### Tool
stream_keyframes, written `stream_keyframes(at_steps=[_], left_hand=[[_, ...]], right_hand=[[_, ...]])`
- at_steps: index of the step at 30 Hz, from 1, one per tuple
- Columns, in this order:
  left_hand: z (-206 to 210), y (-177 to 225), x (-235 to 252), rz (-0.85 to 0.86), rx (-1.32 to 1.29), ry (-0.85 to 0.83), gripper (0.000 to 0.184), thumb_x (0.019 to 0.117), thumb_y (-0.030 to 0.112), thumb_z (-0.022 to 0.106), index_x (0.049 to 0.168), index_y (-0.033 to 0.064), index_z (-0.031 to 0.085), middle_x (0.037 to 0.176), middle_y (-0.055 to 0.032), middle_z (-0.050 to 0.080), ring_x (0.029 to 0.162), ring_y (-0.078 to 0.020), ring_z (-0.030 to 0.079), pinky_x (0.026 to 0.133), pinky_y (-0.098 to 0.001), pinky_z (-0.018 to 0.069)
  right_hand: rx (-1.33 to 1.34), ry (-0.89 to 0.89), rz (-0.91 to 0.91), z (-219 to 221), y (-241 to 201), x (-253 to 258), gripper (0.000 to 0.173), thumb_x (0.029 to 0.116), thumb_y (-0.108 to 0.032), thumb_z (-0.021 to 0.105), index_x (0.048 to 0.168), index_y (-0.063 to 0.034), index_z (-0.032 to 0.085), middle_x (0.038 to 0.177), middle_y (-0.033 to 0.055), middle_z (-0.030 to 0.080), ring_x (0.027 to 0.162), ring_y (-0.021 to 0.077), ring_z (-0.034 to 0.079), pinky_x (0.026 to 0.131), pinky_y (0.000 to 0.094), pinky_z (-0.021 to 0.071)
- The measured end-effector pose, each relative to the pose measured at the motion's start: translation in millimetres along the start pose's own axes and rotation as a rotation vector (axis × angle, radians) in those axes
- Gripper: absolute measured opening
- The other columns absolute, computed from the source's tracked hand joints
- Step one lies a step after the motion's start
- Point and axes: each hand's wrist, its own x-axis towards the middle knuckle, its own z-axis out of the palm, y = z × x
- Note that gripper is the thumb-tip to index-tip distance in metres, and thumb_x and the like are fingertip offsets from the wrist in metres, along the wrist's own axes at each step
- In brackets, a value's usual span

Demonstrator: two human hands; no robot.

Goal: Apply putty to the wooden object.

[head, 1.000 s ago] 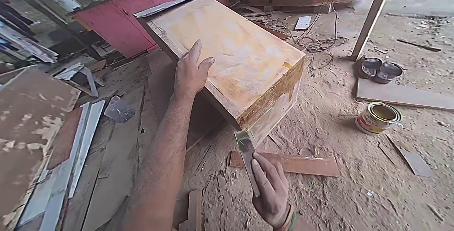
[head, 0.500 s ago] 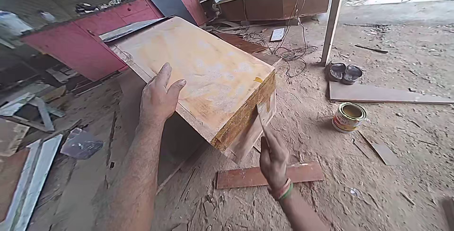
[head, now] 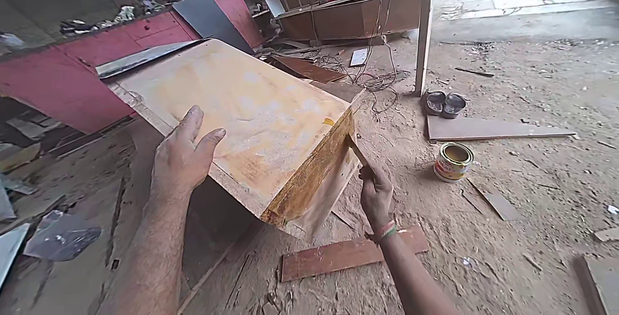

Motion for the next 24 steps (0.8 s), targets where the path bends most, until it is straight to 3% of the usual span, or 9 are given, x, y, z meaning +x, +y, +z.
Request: stream_keyframes(at_steps=[3, 6, 12, 16, 20, 24], left_hand=[[-1.0, -0.1, -0.4, 0.012, 0.015, -0.011, 0.075, 0.0990, 0.055, 0.054, 0.159, 0.0139, 0.037, 0.154, -0.0180, 0.049, 0.143, -0.0389, 0.046, 0.115, -0.0647, 0.0329], [-1.0, -1.0, -0.7, 0.012, 0.016, -0.005, 0.075, 0.0989, 0.055, 0.054, 0.159, 0.0143, 0.037, 0.155, -0.0169, 0.049, 0.144, -0.0364, 0.045, 0.116, -0.0626, 0.0329], [0.6, 2.3, -2.3, 0.003, -0.015, 0.013, 0.074, 0.0986, 0.054, 0.055, 0.159, 0.0148, 0.038, 0.156, -0.0153, 0.048, 0.145, -0.0331, 0.045, 0.117, -0.0592, 0.0334], [0.0, 1.7, -2.8, -0.011, -0.018, 0.013, 0.076, 0.0972, 0.057, 0.054, 0.159, 0.0164, 0.038, 0.157, -0.0138, 0.047, 0.145, -0.0320, 0.044, 0.118, -0.0592, 0.0324], [0.4, 0.7, -2.6, -0.004, 0.008, 0.004, 0.080, 0.0951, 0.064, 0.050, 0.159, 0.0175, 0.038, 0.158, -0.0130, 0.046, 0.146, -0.0313, 0.043, 0.118, -0.0586, 0.0323], [1.3, -1.0, -1.4, 0.003, 0.034, 0.001, 0.080, 0.0947, 0.065, 0.049, 0.159, 0.0180, 0.039, 0.157, -0.0115, 0.047, 0.146, -0.0296, 0.044, 0.118, -0.0576, 0.0328]], right_hand=[[-0.030, 0.007, -0.006, 6.7, 5.5, 13.4, 0.031, 0.0970, -0.001, 0.053, 0.120, 0.0047, 0.072, 0.110, 0.0172, 0.075, 0.098, 0.0172, 0.073, 0.090, 0.0328, 0.0593], [-0.104, -0.022, -0.150, 11.6, 9.9, -18.2, 0.033, 0.0937, -0.003, 0.054, 0.120, 0.0001, 0.074, 0.120, 0.0160, 0.073, 0.114, 0.0217, 0.070, 0.100, 0.0366, 0.0567], [-0.091, -0.185, -0.352, -8.7, 17.2, -92.2, 0.038, 0.0937, -0.006, 0.050, 0.125, -0.0127, 0.072, 0.129, 0.0099, 0.070, 0.118, 0.0200, 0.068, 0.099, 0.0365, 0.0578], [0.016, -0.093, -0.342, -18.2, 24.5, -35.5, 0.030, 0.1005, -0.007, 0.055, 0.123, -0.0141, 0.074, 0.124, 0.0089, 0.072, 0.116, 0.0184, 0.068, 0.100, 0.0354, 0.0572], [0.065, -0.157, -0.416, -10.8, 40.7, 38.9, 0.033, 0.0988, -0.003, 0.053, 0.123, -0.0075, 0.074, 0.129, 0.0153, 0.070, 0.122, 0.0233, 0.065, 0.106, 0.0389, 0.0537], [-0.081, -0.233, -0.473, -10.8, 79.8, 58.5, 0.041, 0.0951, -0.003, 0.051, 0.126, -0.0163, 0.074, 0.136, 0.0116, 0.067, 0.129, 0.0260, 0.062, 0.111, 0.0449, 0.0496]])
